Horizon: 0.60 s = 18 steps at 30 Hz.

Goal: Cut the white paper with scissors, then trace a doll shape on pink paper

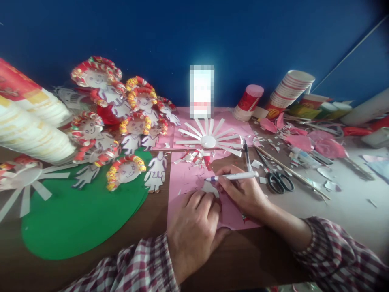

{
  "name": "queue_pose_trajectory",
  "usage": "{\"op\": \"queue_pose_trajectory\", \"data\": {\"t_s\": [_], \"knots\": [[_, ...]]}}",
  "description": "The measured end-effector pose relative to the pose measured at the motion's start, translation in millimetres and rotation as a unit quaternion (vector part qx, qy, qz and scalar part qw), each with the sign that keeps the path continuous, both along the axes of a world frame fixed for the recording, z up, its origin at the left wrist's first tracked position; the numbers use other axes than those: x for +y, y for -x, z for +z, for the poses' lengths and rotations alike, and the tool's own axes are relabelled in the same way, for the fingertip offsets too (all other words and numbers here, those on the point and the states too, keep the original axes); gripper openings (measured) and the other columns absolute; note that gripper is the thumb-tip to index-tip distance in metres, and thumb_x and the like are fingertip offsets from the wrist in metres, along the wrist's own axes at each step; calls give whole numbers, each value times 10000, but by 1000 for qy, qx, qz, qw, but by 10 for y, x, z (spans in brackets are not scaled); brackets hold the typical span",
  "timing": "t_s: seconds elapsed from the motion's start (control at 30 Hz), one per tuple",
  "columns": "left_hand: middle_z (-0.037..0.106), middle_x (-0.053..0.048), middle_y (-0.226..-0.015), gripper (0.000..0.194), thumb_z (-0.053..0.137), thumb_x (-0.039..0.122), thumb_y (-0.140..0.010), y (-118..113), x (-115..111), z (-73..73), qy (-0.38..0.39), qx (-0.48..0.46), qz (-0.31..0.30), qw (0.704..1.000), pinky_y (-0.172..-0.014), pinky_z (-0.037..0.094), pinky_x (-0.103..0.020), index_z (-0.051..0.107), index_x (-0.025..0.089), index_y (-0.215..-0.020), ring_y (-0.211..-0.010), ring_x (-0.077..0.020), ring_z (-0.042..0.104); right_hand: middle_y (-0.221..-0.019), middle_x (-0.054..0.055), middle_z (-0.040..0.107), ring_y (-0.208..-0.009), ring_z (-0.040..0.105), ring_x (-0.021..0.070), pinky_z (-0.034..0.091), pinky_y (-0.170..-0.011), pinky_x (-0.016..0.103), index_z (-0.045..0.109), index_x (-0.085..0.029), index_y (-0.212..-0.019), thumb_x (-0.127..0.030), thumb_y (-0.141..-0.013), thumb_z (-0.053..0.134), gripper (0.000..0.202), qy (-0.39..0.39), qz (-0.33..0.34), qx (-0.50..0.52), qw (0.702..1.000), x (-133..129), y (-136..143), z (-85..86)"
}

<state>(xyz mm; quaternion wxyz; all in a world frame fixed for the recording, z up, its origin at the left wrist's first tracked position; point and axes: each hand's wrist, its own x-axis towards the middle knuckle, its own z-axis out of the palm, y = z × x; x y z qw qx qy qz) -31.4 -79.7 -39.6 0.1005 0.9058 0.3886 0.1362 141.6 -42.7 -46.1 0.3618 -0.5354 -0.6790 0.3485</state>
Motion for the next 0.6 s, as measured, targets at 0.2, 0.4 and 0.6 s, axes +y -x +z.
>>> {"op": "queue_pose_trajectory", "data": {"t_s": [0.2, 0.4, 0.6], "knots": [[570, -114, -1087, 439, 492, 476, -831, -5, 11, -2, -2, 1, -1, 1000, -906, 405, -453, 584, 129, -1085, -1027, -284, 480, -703, 10, 633, -614, 581, 125, 458, -594, 237, 573, -183, -909, -299, -891, 478, 151, 2, 1, 7, 1000, -4, 2, 9], [564, -114, -1105, 444, 489, 482, -831, -2, 2, -12, -5, 0, -2, 1000, -910, 404, -457, 583, 133, -1088, -1033, -286, 480, -719, 13, 638, -629, 586, 126, 458, -581, 230, 558, -182, -921, -311, -898, 472, 157, 18, -1, 21, 1000, -12, 7, 28], [567, -117, -1096, 440, 496, 476, -829, -1, -5, -3, -5, 0, -3, 1000, -910, 404, -459, 584, 128, -1082, -1027, -286, 481, -707, 9, 633, -613, 583, 123, 462, -586, 233, 569, -183, -904, -313, -897, 474, 161, 14, 4, 14, 1000, -8, 1, 32]]}}
